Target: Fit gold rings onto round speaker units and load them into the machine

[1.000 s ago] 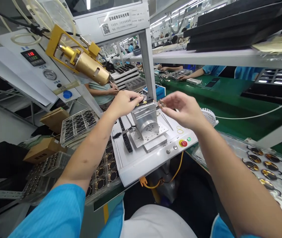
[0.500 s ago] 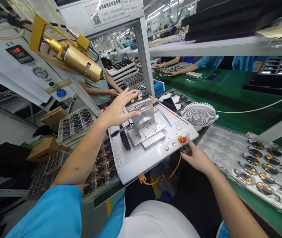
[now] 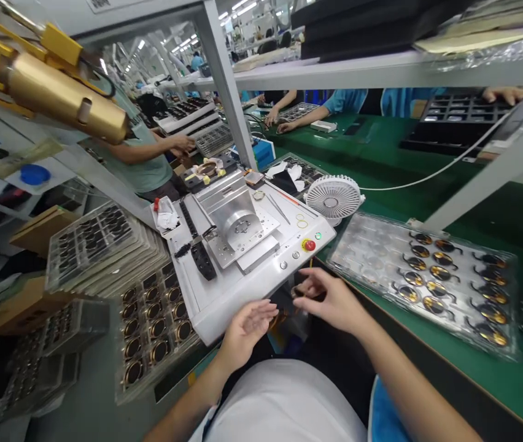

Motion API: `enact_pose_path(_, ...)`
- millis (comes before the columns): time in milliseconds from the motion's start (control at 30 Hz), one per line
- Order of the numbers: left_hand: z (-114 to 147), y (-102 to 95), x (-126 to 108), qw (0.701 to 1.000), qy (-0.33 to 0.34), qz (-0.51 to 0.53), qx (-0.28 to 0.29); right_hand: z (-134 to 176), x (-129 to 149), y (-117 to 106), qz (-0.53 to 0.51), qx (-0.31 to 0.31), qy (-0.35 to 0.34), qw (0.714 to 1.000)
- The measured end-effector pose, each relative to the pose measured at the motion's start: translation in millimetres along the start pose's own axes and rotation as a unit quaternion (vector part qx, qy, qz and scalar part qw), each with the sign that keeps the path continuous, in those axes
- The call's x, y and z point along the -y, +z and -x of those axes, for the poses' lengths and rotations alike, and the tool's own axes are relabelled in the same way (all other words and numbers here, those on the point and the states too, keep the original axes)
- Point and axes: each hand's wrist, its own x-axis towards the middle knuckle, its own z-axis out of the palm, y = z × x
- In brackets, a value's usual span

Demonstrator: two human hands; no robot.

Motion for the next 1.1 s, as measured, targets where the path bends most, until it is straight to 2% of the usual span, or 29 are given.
enact_pose_path(67, 3, 7.4, 15, 0.995, -0.012, 0.092, 0.02, 15, 11, 28, -0.068, 0.012, -0.046, 0.997)
enact_pose_path(200, 0, 15.4, 23, 0.977, -0.008, 0.213, 0.01, 25, 20, 72, -0.084, -0.039, -0.107, 0.99)
enact_pose_path(267, -4, 16.0, 22, 0.975, -0.024, 0.223, -0.007, 25, 19, 78, -0.073, -0.052, -0.129, 0.988)
enact_pose_path(333, -7, 14.8, 20, 0.977, -0.034, 0.208, -0.024, 23, 18, 71, -0.044, -0.027, -0.166, 0.985)
enact_pose_path(400, -7, 11.9, 19, 0.98, -0.038, 0.188, -0.045, 16, 15, 45, 0.026, 0.003, -0.186, 0.982)
enact_pose_path(433, -7, 9.9, 18, 0.982, -0.04, 0.179, -0.054, 10, 12, 24, 0.084, -0.003, -0.162, 0.983)
enact_pose_path(467, -6, 7.6, 18, 0.983, -0.043, 0.171, -0.059, 2, 7, -1, 0.147, -0.023, -0.118, 0.982)
enact_pose_path(500, -4, 4.8, 18, 0.984, -0.045, 0.165, -0.059, -6, 2, -30, 0.218, -0.067, -0.041, 0.973)
enact_pose_path(533, -2, 1.8, 17, 0.985, -0.045, 0.159, -0.055, -15, -3, -62, 0.286, -0.118, 0.063, 0.949)
enact_pose_path(567, 0, -1.5, 17, 0.986, -0.043, 0.154, -0.049, -24, -10, -94, 0.315, -0.153, 0.118, 0.929)
enact_pose_path(667, 10, -10.9, 19, 0.99, -0.027, 0.136, -0.037, -43, -29, -180, 0.361, -0.212, 0.223, 0.88)
enact_pose_path(733, 16, -15.5, 23, 0.992, -0.019, 0.12, -0.034, -49, -41, -217, 0.374, -0.219, 0.271, 0.859)
enact_pose_path(800, 21, -17.9, 28, 0.993, -0.019, 0.107, -0.039, -51, -52, -239, 0.376, -0.211, 0.292, 0.854)
enact_pose_path(867, 24, -18.2, 32, 0.993, -0.023, 0.102, -0.047, -54, -63, -248, 0.381, -0.182, 0.291, 0.858)
enact_pose_path(1000, 23, -13.5, 31, 0.992, -0.042, 0.106, -0.051, -63, -79, -256, 0.429, -0.092, 0.264, 0.859)
enact_pose_path(1100, 17, -7.7, 27, 0.991, -0.047, 0.113, -0.046, -63, -83, -261, 0.433, -0.08, 0.248, 0.863)
